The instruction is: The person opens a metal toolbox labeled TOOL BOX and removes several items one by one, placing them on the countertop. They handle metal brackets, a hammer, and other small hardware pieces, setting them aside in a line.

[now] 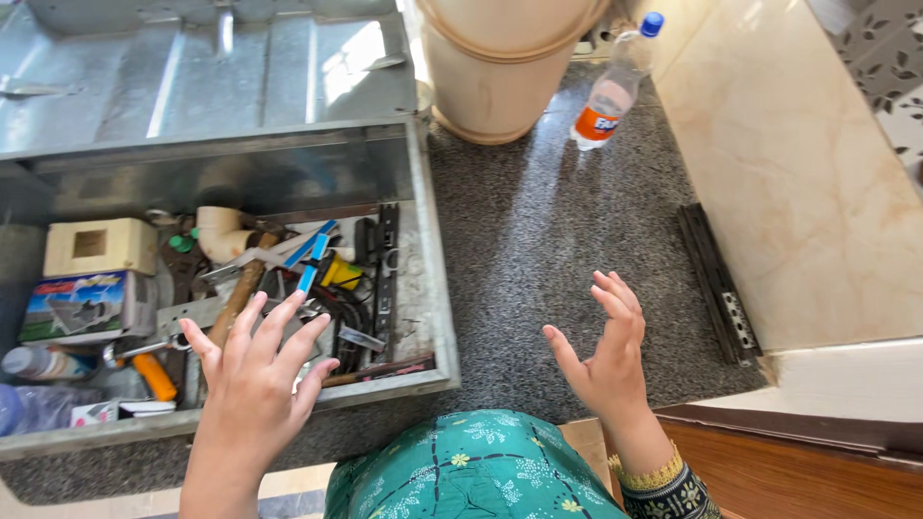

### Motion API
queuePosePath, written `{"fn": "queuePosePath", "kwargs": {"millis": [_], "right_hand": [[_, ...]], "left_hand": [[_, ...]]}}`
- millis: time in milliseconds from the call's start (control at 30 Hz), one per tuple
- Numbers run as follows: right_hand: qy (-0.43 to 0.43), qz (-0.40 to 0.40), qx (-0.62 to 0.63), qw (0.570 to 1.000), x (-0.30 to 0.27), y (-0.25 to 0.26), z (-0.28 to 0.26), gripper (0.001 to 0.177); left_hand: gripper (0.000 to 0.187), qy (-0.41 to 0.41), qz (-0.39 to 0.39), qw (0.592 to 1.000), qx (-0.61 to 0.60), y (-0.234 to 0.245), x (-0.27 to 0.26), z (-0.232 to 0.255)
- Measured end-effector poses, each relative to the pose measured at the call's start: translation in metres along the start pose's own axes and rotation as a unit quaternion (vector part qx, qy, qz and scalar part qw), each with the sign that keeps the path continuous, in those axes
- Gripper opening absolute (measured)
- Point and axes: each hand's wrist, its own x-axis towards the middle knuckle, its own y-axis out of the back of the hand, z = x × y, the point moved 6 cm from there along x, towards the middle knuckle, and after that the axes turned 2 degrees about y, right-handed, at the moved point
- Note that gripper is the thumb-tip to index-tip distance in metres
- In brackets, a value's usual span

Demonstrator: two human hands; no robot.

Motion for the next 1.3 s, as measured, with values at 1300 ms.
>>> {"fn": "queuePosePath", "kwargs": {"millis": [1300], "right_hand": [[-0.052, -0.099, -0.172, 0.979, 0.054, -0.136, -0.203, 0.087]], "left_hand": [[0.109, 0.011, -0.411, 0.911, 0.028, 0.03, -0.013, -0.224]]}}
